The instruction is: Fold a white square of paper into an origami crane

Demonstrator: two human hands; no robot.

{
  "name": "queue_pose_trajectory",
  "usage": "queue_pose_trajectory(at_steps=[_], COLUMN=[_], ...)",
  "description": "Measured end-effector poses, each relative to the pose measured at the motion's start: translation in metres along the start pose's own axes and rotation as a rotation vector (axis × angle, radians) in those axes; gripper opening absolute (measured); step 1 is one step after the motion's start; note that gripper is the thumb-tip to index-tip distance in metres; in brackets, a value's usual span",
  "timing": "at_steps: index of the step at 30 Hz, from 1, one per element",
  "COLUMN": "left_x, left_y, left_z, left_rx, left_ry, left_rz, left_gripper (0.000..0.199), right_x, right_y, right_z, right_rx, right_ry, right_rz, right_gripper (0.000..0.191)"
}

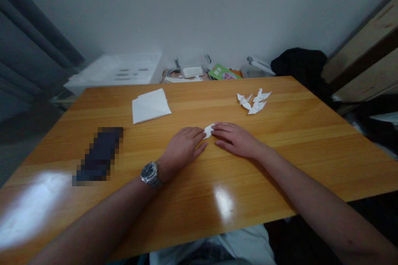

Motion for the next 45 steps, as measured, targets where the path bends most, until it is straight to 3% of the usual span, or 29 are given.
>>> queue_pose_trajectory(at_steps=[9, 30, 45], left_x=[0.001, -0.001, -0.003], left_y=[0.009, 0.005, 0.002], left_z=[0.001, 0.005, 0.007], left_rx=[-0.065, -0.04, -0.067], left_ry=[-0.012, 0.03, -0.019], left_rz=[0.004, -0.053, -0.1], left_gripper=[0.03, 0.022, 0.027], right_x=[-0.006, 0.001, -0.005], right_y=[0.009, 0.003, -0.001], right_z=[0.002, 0.003, 0.004], right_rx=[-0.048, 0.034, 0.165], right_ry=[-0.035, -0.056, -0.087], right_rz=[0.062, 0.156, 0.256], right_gripper=[0.029, 0.018, 0.017])
Point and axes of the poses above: each hand's wrist, its own z-axis towards the middle knuckle, its own x-axis out of the palm, y = z × x, the point moved 5 cm from there along z, towards the middle knuckle, and after that the axes turned 14 degrees about -z, right-handed, at the moved point
